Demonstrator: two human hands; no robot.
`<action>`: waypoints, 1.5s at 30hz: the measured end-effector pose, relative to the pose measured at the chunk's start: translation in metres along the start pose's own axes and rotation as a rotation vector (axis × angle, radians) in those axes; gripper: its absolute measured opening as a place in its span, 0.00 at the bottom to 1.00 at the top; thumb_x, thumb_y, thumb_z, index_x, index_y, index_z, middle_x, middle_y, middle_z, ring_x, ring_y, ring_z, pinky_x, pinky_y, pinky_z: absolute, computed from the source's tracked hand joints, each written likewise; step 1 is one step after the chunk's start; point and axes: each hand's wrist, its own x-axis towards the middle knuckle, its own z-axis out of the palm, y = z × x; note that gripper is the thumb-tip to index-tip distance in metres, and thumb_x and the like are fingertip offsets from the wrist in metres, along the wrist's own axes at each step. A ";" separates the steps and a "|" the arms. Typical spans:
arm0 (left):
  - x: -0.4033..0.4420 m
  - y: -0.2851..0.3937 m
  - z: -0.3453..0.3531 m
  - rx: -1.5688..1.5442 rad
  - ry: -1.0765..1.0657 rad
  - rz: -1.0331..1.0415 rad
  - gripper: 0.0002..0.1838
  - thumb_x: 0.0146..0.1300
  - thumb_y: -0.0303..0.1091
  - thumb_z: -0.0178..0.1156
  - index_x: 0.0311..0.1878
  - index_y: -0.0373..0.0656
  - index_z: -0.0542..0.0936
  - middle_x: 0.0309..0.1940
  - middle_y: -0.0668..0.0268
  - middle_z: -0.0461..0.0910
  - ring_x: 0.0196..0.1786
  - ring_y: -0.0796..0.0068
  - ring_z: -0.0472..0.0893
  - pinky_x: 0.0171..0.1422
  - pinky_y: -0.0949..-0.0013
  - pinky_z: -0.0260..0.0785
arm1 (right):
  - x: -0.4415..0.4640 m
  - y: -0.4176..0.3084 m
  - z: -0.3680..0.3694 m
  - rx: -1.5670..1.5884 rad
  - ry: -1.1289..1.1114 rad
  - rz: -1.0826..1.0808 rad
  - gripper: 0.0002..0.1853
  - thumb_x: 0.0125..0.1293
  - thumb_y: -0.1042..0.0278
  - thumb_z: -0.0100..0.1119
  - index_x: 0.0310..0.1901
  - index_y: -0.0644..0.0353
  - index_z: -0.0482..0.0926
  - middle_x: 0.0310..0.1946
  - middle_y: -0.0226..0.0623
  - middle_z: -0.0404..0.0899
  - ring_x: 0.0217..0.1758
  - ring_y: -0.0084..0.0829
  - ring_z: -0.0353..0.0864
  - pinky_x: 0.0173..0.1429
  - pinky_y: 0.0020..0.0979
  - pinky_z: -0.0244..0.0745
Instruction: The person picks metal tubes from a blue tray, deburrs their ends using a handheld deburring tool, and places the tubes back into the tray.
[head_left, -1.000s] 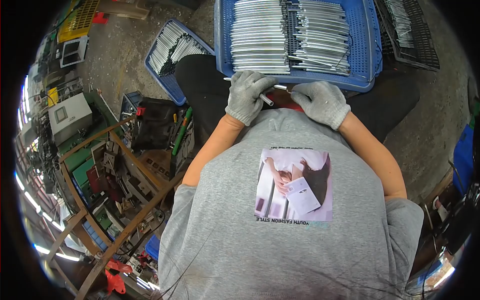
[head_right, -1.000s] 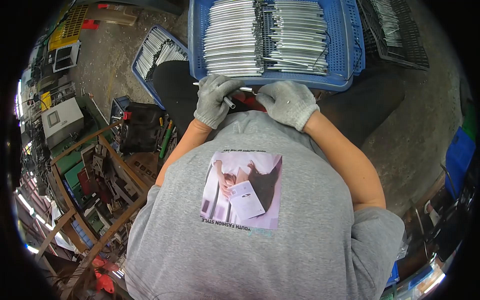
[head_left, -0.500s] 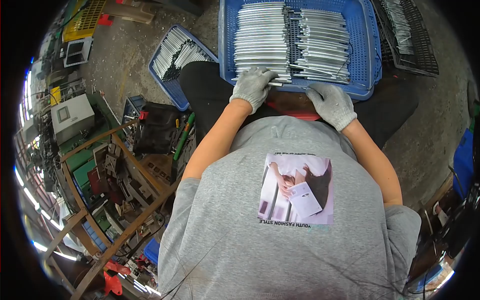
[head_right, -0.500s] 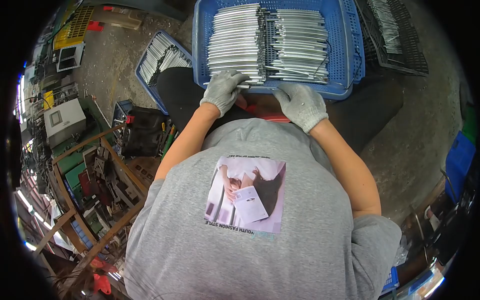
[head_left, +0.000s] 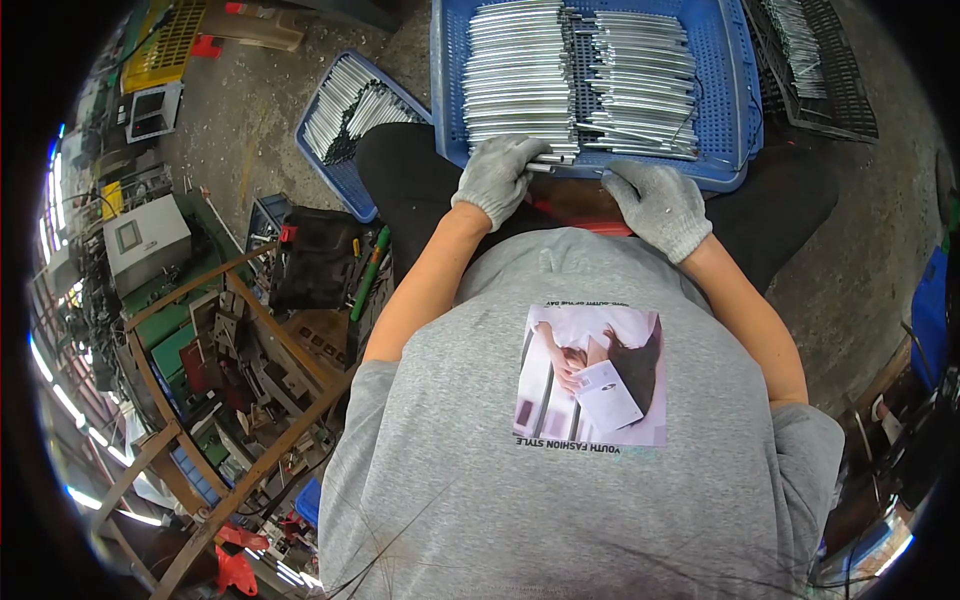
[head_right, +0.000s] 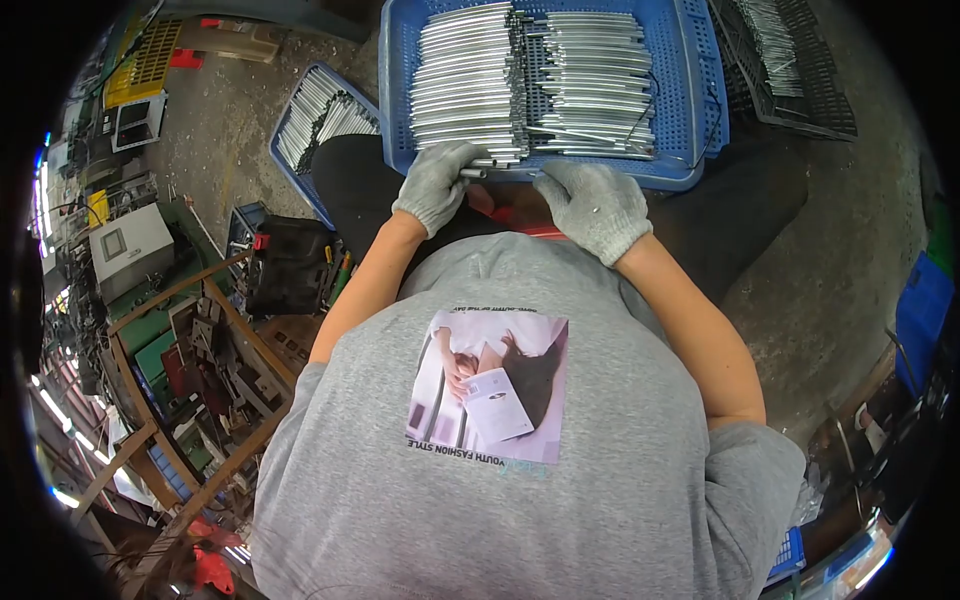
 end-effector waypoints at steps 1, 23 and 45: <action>-0.003 0.003 -0.003 -0.058 -0.001 -0.036 0.16 0.63 0.23 0.58 0.52 0.48 0.85 0.42 0.60 0.83 0.50 0.49 0.81 0.59 0.52 0.71 | -0.001 -0.002 0.000 0.003 -0.001 0.004 0.15 0.74 0.53 0.58 0.41 0.53 0.87 0.33 0.46 0.87 0.39 0.53 0.87 0.43 0.52 0.81; -0.022 0.029 -0.010 -0.055 0.202 0.027 0.18 0.54 0.25 0.65 0.49 0.53 0.88 0.42 0.70 0.86 0.51 0.59 0.80 0.60 0.55 0.67 | 0.000 -0.017 0.000 -0.103 -0.096 -0.084 0.12 0.72 0.54 0.62 0.44 0.51 0.89 0.32 0.45 0.87 0.36 0.50 0.88 0.41 0.48 0.81; -0.025 0.028 -0.005 -0.045 0.278 0.067 0.17 0.54 0.27 0.65 0.48 0.53 0.89 0.41 0.69 0.87 0.49 0.62 0.82 0.60 0.57 0.67 | 0.011 -0.017 -0.005 -0.056 -0.205 0.049 0.14 0.72 0.52 0.60 0.44 0.49 0.91 0.37 0.43 0.89 0.42 0.51 0.89 0.48 0.48 0.83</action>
